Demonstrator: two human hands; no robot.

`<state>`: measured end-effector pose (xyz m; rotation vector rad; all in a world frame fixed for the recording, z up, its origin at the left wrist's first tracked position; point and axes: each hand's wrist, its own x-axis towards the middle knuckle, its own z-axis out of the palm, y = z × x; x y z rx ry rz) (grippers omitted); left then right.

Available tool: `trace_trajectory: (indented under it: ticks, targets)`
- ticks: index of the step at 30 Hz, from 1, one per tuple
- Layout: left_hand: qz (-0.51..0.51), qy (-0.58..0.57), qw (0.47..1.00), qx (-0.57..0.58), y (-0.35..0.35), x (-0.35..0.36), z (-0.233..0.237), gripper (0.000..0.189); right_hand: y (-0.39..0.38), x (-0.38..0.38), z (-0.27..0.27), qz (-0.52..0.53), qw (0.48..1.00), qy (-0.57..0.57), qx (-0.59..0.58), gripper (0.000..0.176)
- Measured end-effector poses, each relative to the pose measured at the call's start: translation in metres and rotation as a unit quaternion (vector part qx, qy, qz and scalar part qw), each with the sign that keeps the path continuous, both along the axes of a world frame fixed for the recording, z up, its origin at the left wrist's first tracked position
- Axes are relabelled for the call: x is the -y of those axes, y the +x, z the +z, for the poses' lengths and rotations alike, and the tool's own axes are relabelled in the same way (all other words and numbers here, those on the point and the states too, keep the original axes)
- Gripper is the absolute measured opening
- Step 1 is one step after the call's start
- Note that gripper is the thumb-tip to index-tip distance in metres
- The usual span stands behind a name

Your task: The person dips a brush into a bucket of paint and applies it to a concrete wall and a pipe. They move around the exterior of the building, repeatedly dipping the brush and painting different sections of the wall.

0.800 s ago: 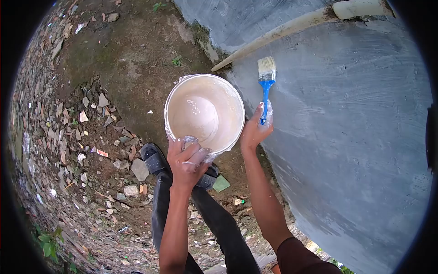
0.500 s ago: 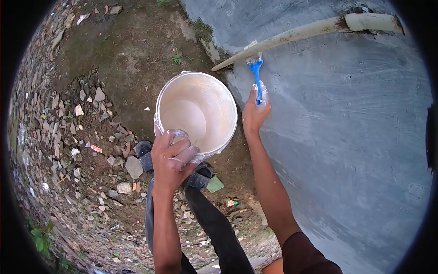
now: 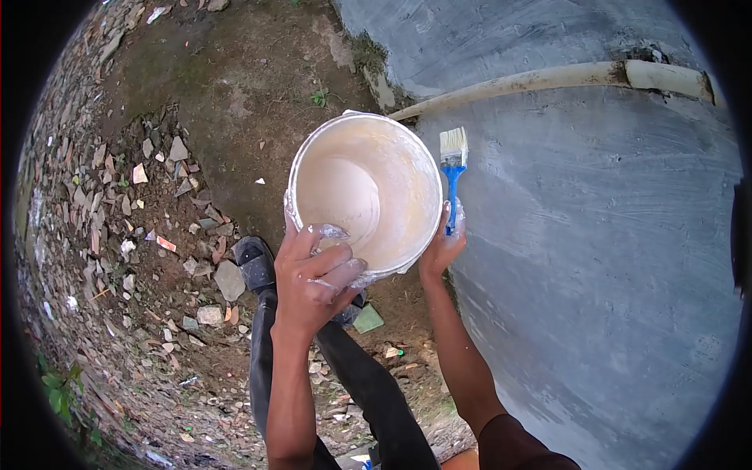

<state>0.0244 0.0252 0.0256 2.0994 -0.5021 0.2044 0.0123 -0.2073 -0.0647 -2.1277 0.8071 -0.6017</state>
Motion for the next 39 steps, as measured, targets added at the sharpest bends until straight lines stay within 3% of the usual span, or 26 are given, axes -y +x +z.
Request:
trace_trajectory:
  ticks: [6,10,12,15,16,18,21,23,25,28,31,35,39]
  targets:
    - [-0.017,0.005,1.0,-0.026,-0.003,0.01,-0.003,0.038,0.094,0.021,-0.027,0.065,0.996,-0.044,-0.03,0.024]
    - [-0.044,0.005,0.999,-0.027,-0.004,0.02,-0.004,0.038,0.073,0.013,-0.031,0.033,0.999,0.041,0.012,0.02]
    - [-0.057,-0.002,0.998,-0.04,-0.006,0.025,-0.005,0.038,0.047,0.003,-0.022,0.031,0.98,0.143,0.136,0.014]
    - [-0.056,-0.014,0.997,-0.052,-0.008,0.029,-0.005,0.039,0.027,-0.024,0.023,-0.004,0.981,0.134,0.139,0.011]
    - [-0.055,-0.013,0.997,-0.053,-0.009,0.03,-0.006,0.039,0.02,-0.015,0.007,-0.004,0.981,0.135,0.137,0.011]
    - [-0.052,0.0,0.997,-0.052,-0.01,0.033,-0.006,0.04,-0.002,0.012,-0.037,0.105,0.978,0.08,0.161,0.013]
    - [-0.05,0.005,0.997,-0.062,-0.01,0.041,-0.001,0.041,0.022,0.012,-0.017,0.032,0.985,0.149,0.076,0.013]
    - [-0.038,0.0,0.998,-0.054,-0.013,0.046,-0.001,0.039,0.056,0.015,-0.01,0.02,0.988,0.133,0.078,0.017]
    - [-0.031,-0.004,0.999,-0.045,-0.014,0.049,-0.003,0.038,0.082,0.017,0.001,0.07,0.996,0.03,0.039,0.022]
    - [-0.017,0.014,1.0,0.015,-0.014,0.053,-0.003,0.034,0.084,0.017,0.004,0.056,0.998,0.01,0.026,0.024]
    - [-0.027,0.027,0.999,0.001,-0.015,0.055,-0.001,0.033,0.057,0.017,-0.001,0.062,0.994,0.019,0.09,0.023]
    - [-0.028,0.032,0.999,0.005,-0.016,0.057,-0.001,0.033,0.001,0.018,-0.029,0.034,0.997,0.038,0.063,0.021]
    - [-0.024,0.04,0.999,0.005,-0.019,0.056,-0.002,0.032,-0.002,0.025,-0.038,0.105,0.991,0.0,0.089,0.014]
